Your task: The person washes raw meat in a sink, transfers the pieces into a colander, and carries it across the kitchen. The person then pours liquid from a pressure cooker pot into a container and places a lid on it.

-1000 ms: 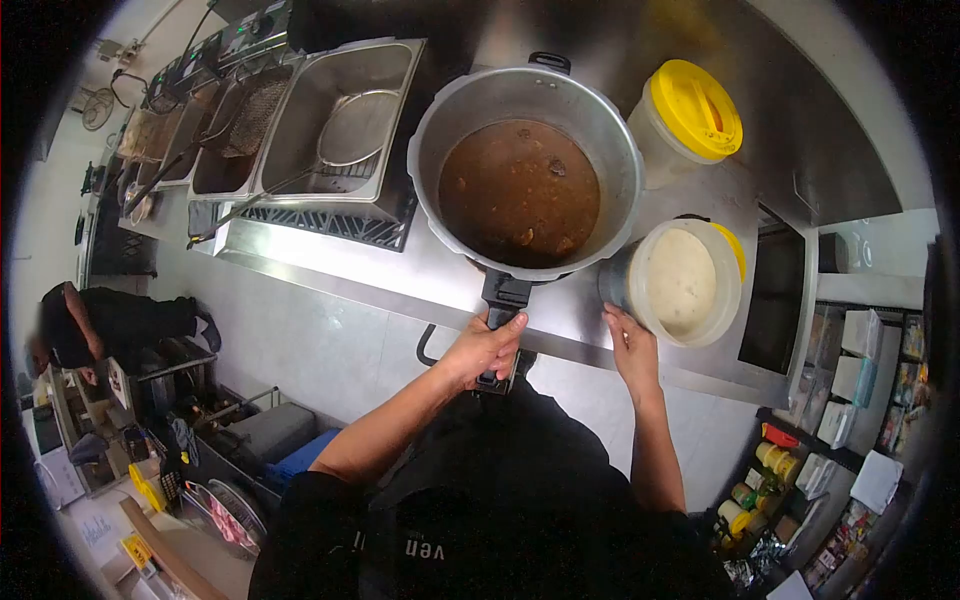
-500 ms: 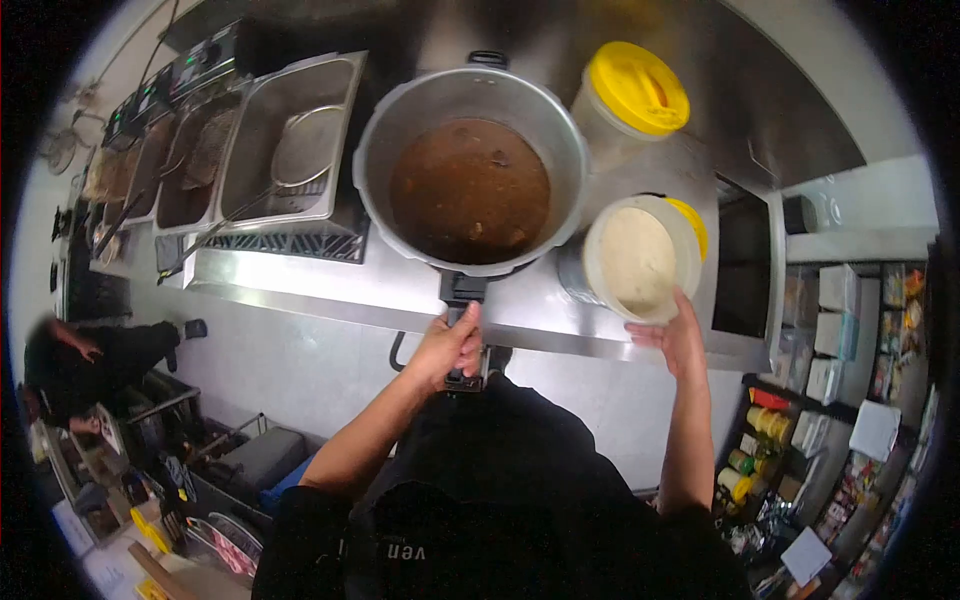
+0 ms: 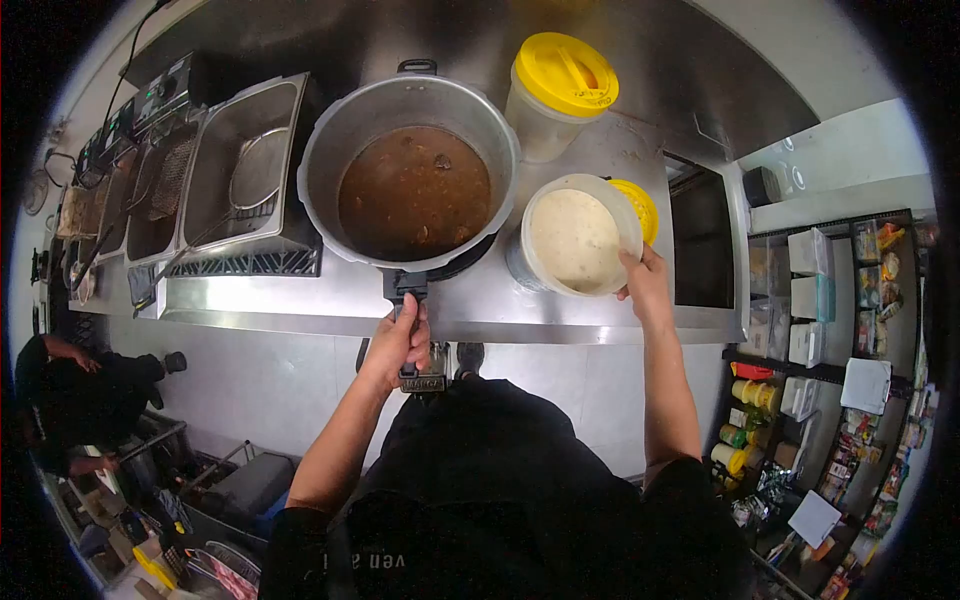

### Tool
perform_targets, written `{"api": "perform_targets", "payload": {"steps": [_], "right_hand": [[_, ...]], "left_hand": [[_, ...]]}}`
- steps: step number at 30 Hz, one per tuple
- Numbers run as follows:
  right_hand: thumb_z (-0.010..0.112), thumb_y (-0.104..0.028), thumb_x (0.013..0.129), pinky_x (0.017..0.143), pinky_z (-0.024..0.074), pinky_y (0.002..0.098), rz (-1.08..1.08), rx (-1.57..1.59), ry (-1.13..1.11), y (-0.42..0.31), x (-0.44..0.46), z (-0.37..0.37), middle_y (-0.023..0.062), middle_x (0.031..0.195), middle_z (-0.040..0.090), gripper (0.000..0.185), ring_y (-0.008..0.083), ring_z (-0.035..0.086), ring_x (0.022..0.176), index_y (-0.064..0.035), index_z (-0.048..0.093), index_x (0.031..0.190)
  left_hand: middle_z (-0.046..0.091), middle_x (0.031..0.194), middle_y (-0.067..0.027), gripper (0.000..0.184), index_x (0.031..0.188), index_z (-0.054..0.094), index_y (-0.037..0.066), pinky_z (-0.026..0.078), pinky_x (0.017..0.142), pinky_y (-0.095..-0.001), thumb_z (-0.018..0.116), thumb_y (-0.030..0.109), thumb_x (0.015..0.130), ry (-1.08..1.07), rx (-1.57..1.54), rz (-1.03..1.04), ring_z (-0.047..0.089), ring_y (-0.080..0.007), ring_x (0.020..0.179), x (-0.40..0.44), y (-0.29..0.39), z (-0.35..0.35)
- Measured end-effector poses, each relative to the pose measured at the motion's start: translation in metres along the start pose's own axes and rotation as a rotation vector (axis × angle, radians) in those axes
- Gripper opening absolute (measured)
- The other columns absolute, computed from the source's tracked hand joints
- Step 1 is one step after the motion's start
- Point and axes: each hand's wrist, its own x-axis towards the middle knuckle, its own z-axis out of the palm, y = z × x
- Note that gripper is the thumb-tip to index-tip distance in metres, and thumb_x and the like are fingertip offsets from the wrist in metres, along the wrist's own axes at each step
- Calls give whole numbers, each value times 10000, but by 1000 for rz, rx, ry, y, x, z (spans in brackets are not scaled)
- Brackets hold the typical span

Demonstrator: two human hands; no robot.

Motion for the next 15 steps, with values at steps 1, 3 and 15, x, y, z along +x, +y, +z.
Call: {"api": "perform_targets", "payload": {"steps": [1, 3, 15], "right_hand": [[506, -124, 876, 329, 385, 247, -1, 0, -3, 1, -2, 0, 128, 659, 596, 252, 146, 520, 414, 54, 587, 1033], [494, -84, 837, 330, 357, 251, -30, 45, -6, 1, -4, 1, 112, 599, 569, 219, 138, 502, 396, 57, 580, 981], [467, -31, 672, 301, 330, 244, -44, -106, 123, -5, -61, -16, 110, 612, 583, 278, 131, 482, 360, 65, 626, 879]], "left_hand": [[358, 538, 30, 429, 849, 458, 110, 326, 355, -247, 480, 537, 888, 2, -2, 2, 309, -73, 369, -1, 0, 0], [364, 544, 30, 475, 859, 461, 104, 331, 362, -248, 435, 577, 887, -12, -28, 9, 304, -74, 372, -2, 0, 1], [396, 582, 18, 479, 913, 449, 99, 349, 403, -254, 422, 577, 892, -56, -1, 20, 336, -86, 402, -4, 1, -4]]}}
